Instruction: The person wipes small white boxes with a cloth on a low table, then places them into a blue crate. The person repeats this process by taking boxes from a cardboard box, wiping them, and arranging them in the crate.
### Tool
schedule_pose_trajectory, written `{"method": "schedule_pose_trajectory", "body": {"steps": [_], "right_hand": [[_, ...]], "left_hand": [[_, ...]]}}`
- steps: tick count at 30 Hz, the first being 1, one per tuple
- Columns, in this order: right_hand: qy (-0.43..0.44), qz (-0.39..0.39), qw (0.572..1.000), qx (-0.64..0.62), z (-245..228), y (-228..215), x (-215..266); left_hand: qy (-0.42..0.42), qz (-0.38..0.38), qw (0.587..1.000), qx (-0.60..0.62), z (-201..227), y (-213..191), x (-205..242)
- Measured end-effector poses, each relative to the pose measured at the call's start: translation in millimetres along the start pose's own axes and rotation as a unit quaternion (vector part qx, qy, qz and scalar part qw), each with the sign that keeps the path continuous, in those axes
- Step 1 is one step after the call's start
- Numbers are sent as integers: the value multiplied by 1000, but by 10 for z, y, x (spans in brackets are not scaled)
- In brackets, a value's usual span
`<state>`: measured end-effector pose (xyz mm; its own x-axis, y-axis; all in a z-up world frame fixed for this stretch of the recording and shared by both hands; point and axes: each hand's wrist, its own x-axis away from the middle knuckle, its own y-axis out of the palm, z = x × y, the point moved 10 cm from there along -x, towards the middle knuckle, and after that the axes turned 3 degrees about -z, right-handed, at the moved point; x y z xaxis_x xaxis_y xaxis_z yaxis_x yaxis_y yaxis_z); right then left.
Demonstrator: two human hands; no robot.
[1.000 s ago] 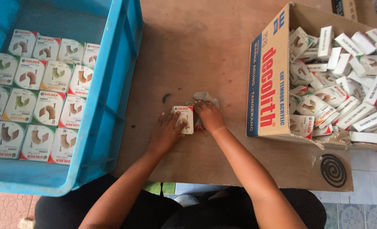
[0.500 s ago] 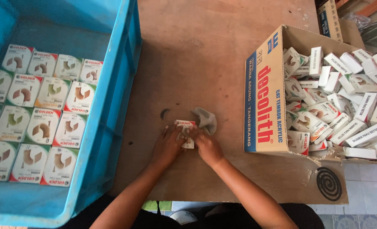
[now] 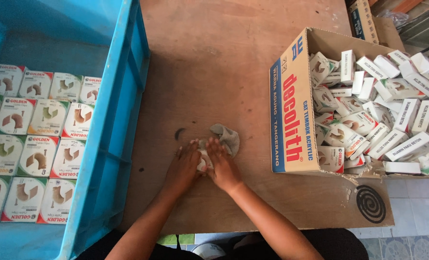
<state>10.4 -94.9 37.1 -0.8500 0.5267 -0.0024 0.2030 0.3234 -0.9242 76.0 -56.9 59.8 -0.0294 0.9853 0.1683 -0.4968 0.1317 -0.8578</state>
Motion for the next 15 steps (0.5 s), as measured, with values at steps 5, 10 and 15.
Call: {"method": "schedule_pose_trajectory", "body": {"steps": [5,10,15], "right_hand": [[-52,-25,998,29,-236,5,325],[-24,-21,998,57,-58,61,66],[0,21,996,87,-216,-9,59]], "left_hand": [[-22,4,997,77,-23,-170,39],[-37,25,996,83,-137,-21,5],[-35,24,995,93,-122,-80,31]]}}
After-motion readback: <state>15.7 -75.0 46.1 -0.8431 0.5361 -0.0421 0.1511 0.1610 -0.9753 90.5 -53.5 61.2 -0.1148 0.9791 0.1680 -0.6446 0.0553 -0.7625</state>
